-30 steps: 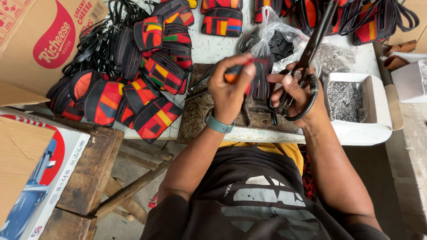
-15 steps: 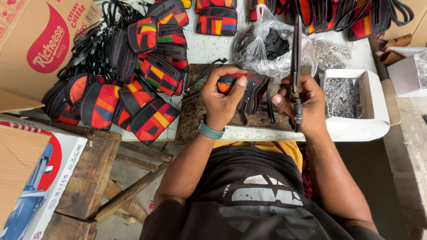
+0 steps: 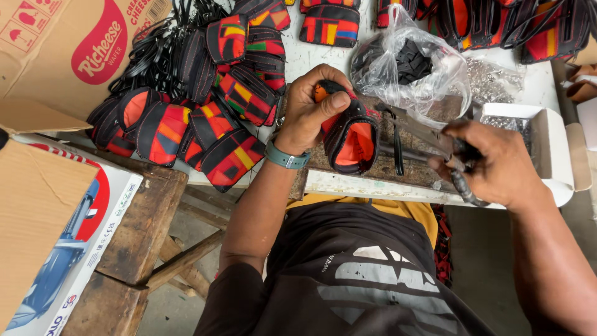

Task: The person attaches zipper pulls to small colorful fabric pouches at a workbench. They pick up a pouch, thread a zipper pull onto the zipper slider by hand, work the slider to secure it, and set the finished pouch aside before taking the next one from the pile.

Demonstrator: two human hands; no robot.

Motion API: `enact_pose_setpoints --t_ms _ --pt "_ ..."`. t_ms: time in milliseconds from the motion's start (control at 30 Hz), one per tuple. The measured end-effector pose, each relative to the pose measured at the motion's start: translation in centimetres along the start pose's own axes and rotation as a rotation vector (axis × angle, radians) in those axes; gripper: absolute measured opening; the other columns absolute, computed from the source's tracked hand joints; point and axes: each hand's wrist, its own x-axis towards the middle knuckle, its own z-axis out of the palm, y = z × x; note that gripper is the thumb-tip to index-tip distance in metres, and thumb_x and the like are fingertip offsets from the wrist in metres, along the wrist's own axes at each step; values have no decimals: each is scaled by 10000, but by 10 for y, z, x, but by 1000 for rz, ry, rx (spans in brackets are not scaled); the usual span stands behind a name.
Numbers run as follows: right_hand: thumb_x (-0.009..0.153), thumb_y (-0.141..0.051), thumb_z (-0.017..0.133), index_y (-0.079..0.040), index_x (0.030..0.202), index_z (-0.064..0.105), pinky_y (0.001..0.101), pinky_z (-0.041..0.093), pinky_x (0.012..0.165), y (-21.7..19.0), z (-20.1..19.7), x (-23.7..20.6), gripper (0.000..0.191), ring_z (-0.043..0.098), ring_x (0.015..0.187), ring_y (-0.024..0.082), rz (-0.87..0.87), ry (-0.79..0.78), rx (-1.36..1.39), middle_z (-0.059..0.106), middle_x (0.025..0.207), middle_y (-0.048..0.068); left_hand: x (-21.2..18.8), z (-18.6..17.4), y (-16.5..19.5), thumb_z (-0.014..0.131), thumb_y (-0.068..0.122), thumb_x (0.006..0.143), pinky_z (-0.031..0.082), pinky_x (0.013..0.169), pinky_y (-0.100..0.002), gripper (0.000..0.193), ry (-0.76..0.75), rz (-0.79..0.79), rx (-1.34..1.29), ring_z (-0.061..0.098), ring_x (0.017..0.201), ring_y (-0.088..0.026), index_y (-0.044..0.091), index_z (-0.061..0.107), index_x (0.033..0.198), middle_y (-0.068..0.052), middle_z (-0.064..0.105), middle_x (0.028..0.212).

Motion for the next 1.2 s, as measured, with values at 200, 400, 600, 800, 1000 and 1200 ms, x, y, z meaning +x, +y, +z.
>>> enact_pose_setpoints --t_ms 200,400,600,800,1000,1200 --pt "789 -210 851 -50 1046 685 348 518 598 -11 -6 -5 345 645 640 210 -27 6 -71 649 760 79 8 2 -8 843 311 936 561 829 -285 349 -145 -111 -226 650 881 -119 55 650 1074 -28 684 945" --pt "781 -194 848 -38 1032 677 343 522 607 -15 -6 0 341 657 660 216 -73 29 -63 671 800 95 7 15 -15 863 345 915 560 859 -316 393 -146 -135 -243 650 900 -138 54 651 1070 -46 684 956" --pt "781 -194 858 -35 1020 672 352 511 603 -18 -6 -2 342 652 659 225 -69 33 -83 654 774 97 7 16 -16 862 355 910 560 868 -320 407 -153 -175 -291 646 911 -141 55 642 1076 -46 673 965" --pt "780 -191 855 -45 1020 676 349 510 601 -15 -3 -5 333 657 661 225 -85 55 -61 661 780 92 7 18 -16 839 394 931 542 861 -301 418 -175 -165 -257 629 918 -129 53 642 1072 -43 663 975" --pt "800 -181 849 -54 1017 672 327 520 600 -13 0 -7 307 669 638 194 10 87 -1 712 831 74 6 18 -15 829 411 933 552 841 -296 426 -172 -188 -278 637 894 -127 56 631 1062 -44 664 955" --pt "786 -161 841 -38 1059 623 355 537 652 -17 3 -3 371 665 727 245 -115 82 -28 703 971 126 4 21 -21 822 423 929 546 809 -283 453 -178 -227 -330 638 878 -126 51 611 1077 -47 655 949"
